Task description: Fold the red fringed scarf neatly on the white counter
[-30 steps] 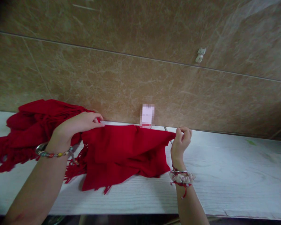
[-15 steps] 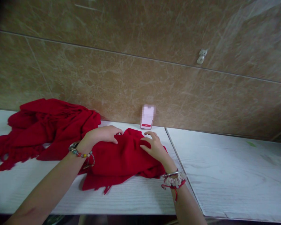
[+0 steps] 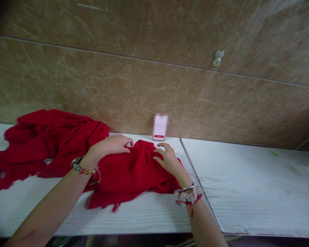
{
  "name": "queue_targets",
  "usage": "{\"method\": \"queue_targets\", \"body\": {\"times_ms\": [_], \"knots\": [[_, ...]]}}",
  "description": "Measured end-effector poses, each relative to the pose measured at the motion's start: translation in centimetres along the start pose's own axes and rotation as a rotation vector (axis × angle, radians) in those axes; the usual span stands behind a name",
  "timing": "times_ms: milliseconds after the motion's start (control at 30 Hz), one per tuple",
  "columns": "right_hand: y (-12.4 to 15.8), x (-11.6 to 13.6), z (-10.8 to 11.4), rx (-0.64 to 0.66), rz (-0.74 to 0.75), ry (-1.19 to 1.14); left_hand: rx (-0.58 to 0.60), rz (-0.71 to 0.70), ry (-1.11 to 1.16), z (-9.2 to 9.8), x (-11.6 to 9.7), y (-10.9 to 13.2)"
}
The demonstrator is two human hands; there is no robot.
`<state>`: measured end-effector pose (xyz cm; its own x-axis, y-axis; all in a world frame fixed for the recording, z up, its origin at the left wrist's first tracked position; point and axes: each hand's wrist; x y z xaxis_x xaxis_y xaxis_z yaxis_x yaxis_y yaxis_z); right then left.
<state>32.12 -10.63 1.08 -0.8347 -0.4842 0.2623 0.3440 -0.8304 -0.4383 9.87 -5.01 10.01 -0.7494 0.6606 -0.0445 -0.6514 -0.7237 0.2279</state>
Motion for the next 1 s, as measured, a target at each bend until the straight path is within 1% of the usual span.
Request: {"method": "queue_targets", "body": {"times_ms": [67,233,433,600,700,767,833,900,933,967,1000], "knots": [[0.0,0.0,0.0,0.008,0.007,0.008,0.005,-0.015,-0.016,0.0,0.0,-0.1],[0.0,-0.1,-0.1,-0.04,-0.026,-0.009,-0.005,-0.058,-0.037,-0.4,0.3,-0.4],[0.1,-0.3,-0.6,0.017,-0.031,0.026,-0.029,-0.062,-0.034,-0.6,0.4,-0.6],[0.0,-0.1,-0.1,-0.055,-0.034,-0.021,-0.019,-0.055,-0.056,-0.3,0.2,-0.1],[-0.2,0.0,0.4,-0.167,-0.033,-0.047,-0.025,-0.037,-0.061,0.1,0.3,0.3],[-0.2,-0.1,0.9,-0.312,-0.052,-0.056,-0.058,-0.031,-0.062,0.5,0.5,0.5],[-0.2,-0.2,1.6,-0.479,-0.089,-0.063,-0.149,-0.032,-0.043,0.9,0.9,0.7],[0.0,-0.2,2.2,-0.609,-0.121,-0.087,-0.279,-0.039,-0.008,1.3,1.1,0.9],[0.1,-0.3,2.4,-0.64,-0.129,-0.115,-0.342,-0.041,0.009,1.5,1.2,1.1],[0.2,-0.3,2.6,-0.644,-0.127,-0.159,-0.385,-0.051,0.025,1.7,1.2,1.4],[0.4,-0.4,2.7,-0.629,-0.116,-0.215,-0.381,-0.075,0.044,1.9,1.1,1.8]]}}
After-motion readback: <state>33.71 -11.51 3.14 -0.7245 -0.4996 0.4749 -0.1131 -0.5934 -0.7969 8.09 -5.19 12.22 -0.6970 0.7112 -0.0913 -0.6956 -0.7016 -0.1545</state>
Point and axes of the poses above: each hand's wrist, its own y-axis away from the middle knuckle, its own z-axis out of the back of the hand, x = y × z, and after that the axes turned 10 degrees about x, right-handed
